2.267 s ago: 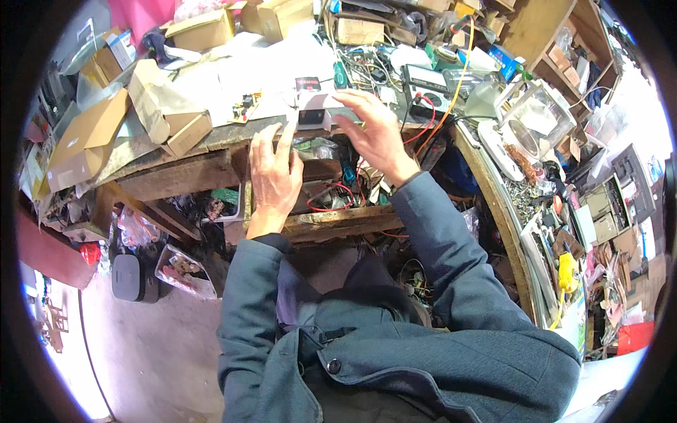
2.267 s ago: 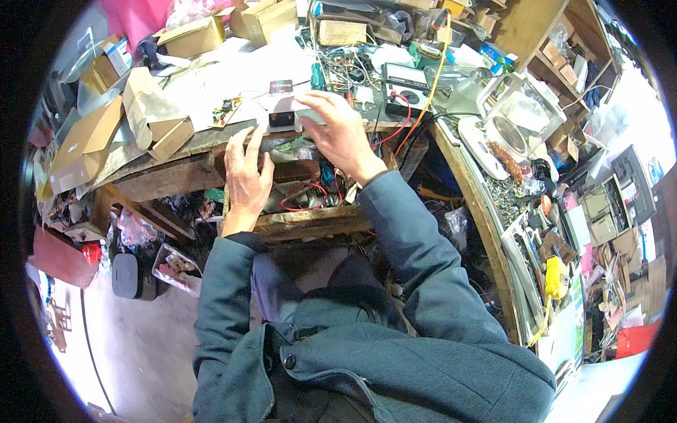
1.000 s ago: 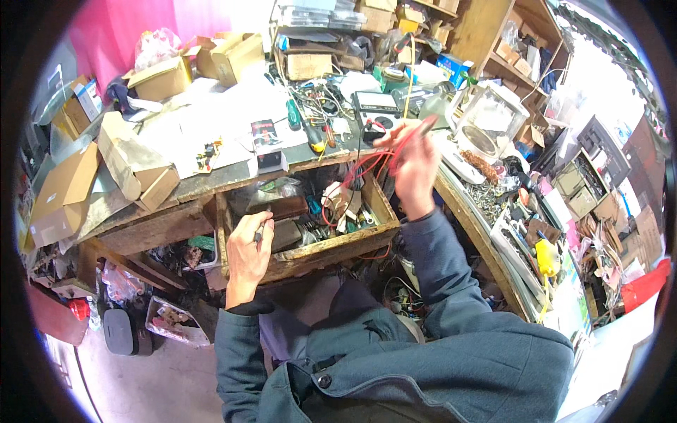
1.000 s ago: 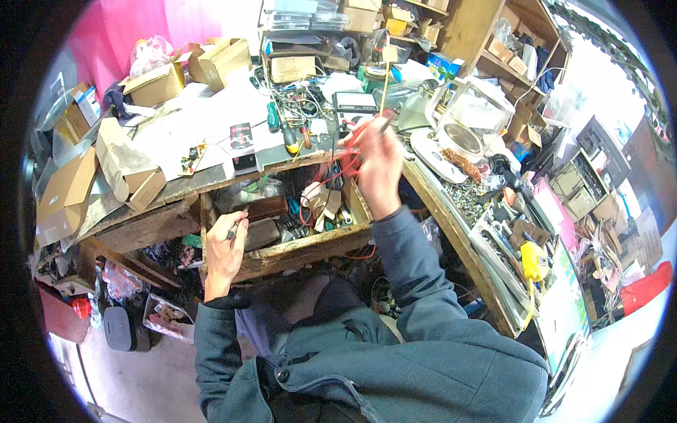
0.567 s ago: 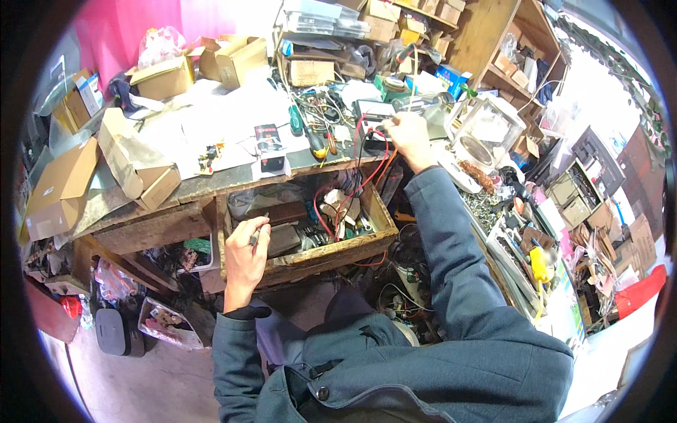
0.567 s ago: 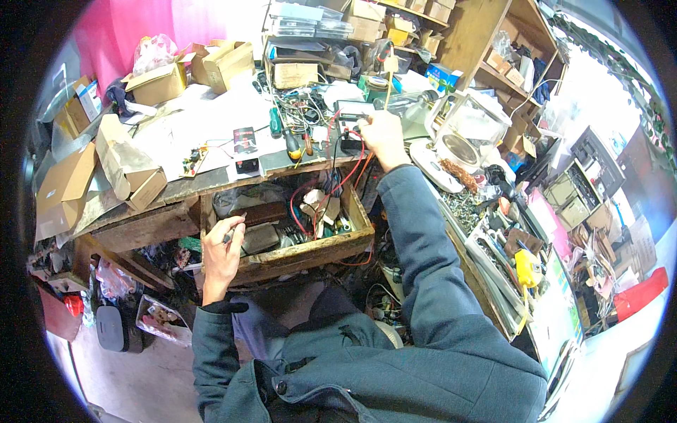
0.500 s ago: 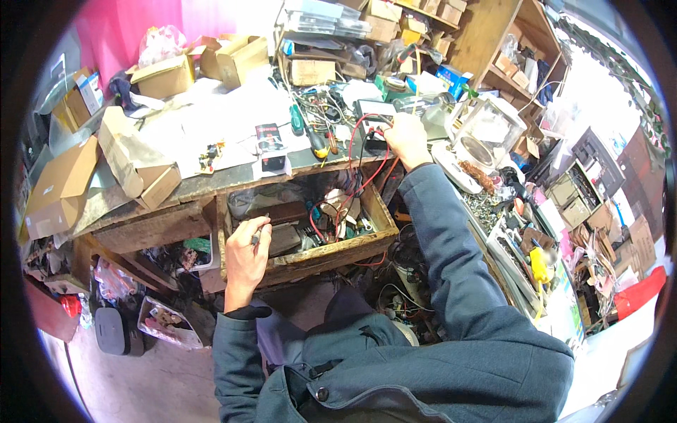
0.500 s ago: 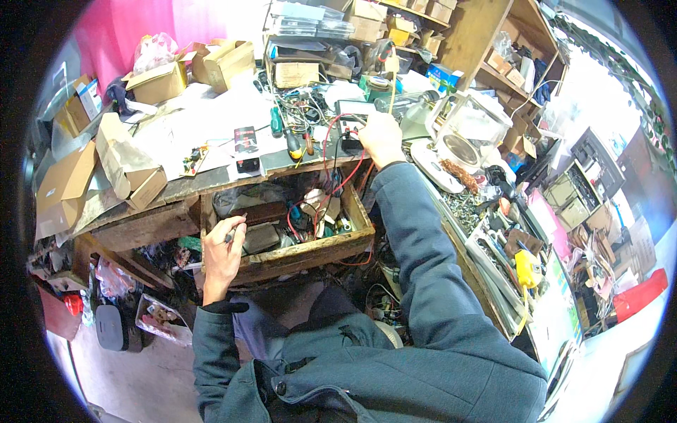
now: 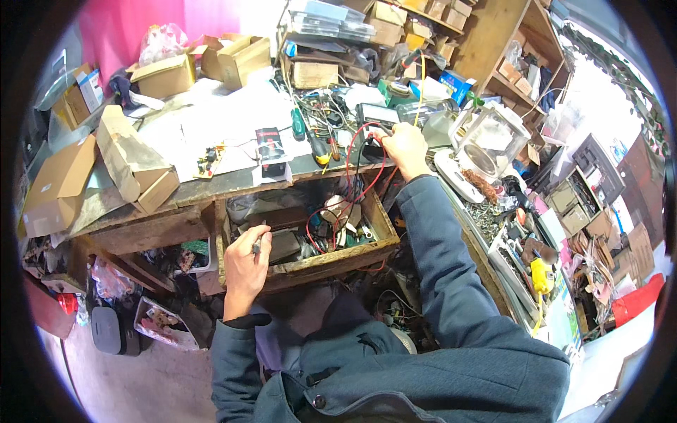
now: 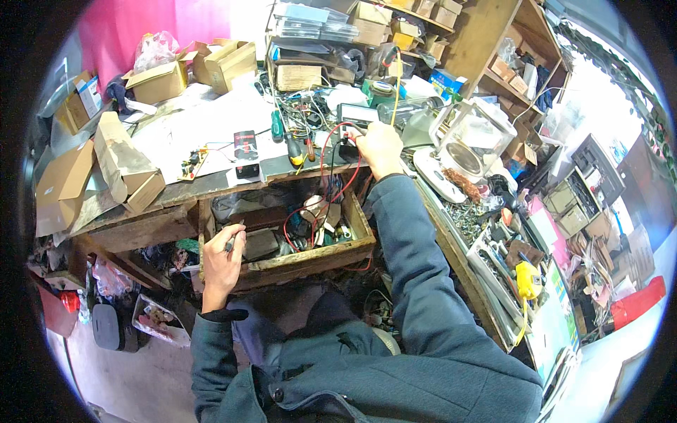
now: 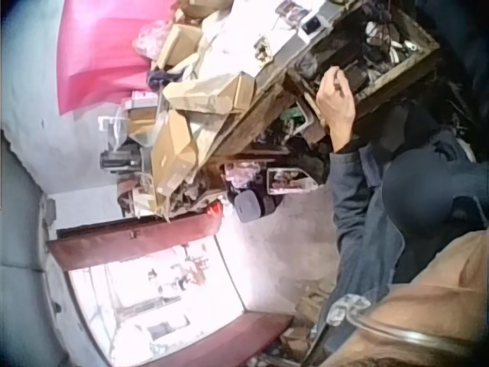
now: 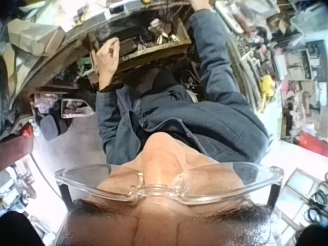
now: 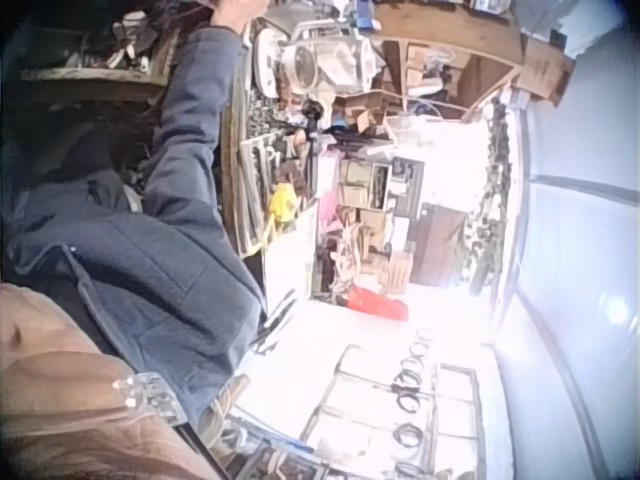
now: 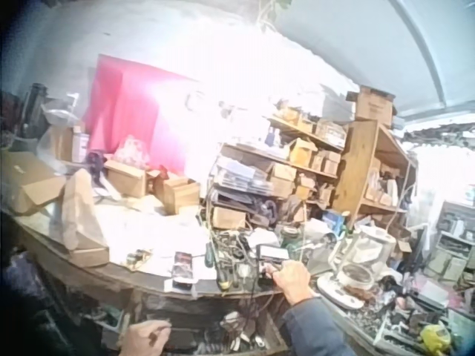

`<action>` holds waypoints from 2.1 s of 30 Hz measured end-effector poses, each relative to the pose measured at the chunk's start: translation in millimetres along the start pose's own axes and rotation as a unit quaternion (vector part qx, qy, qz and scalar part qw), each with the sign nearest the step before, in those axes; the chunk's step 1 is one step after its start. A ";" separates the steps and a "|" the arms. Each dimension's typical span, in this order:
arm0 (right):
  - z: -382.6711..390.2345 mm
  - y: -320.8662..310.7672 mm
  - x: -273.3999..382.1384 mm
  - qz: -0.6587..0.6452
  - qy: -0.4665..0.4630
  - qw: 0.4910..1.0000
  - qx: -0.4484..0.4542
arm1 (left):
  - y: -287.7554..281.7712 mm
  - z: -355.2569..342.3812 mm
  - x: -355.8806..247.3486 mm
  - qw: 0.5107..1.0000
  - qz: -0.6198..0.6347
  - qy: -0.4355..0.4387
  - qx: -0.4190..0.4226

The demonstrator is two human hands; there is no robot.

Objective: The person handles a small black electronic device with wires, then picks up a green circuit board. They use a screwdriver to adjust components on the board and connect wires. The person continues to manipulate the circuit board and wires throughout the clip.

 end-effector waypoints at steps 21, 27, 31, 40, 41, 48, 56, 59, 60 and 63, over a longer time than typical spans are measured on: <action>-1.3 18.1 -11.0 0.043 -0.148 0.988 -0.004 | 1.5 -1.3 -3.3 0.999 -0.044 0.019 0.005; 11.4 -5.2 16.3 0.060 -0.113 0.992 0.003 | 5.2 -1.0 -4.3 0.997 -0.059 0.050 0.005; 14.9 5.4 20.3 0.017 -0.132 0.989 -0.066 | 5.4 -0.6 -7.8 0.995 -0.072 0.062 0.001; 7.6 31.5 -6.4 -0.131 -0.248 0.950 -0.138 | 10.5 -4.7 -6.5 0.998 -0.041 -0.007 0.037; 5.7 31.8 -4.2 -0.149 -0.257 0.945 -0.136 | 7.9 -4.7 -6.9 0.999 -0.030 -0.013 0.035; -11.6 47.8 -14.2 -0.263 -0.277 0.920 -0.087 | 10.2 -8.0 -11.2 0.998 -0.033 -0.017 0.057; -19.3 59.5 -16.9 -0.292 -0.259 0.919 -0.051 | 10.6 -6.0 1.1 0.998 0.020 -0.039 0.046; -16.1 52.7 -14.7 -0.275 -0.261 0.924 -0.049 | 10.0 -4.3 5.7 0.997 0.051 -0.059 0.022; -15.7 47.5 -14.8 -0.260 -0.266 0.927 -0.038 | 10.0 -3.5 6.5 0.998 0.043 -0.045 0.021; -22.6 44.0 -21.4 -0.273 -0.273 0.922 0.036 | 8.6 -4.5 6.0 0.999 0.022 -0.040 0.026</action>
Point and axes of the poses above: each hand's wrist, its own z-axis away from the middle knuckle, its own y-axis out of the palm, x = y × z, the point moved 3 cm from there along -z, towards the middle knuckle, and after that the axes turned 7 degrees about z, right-handed, at the moved point
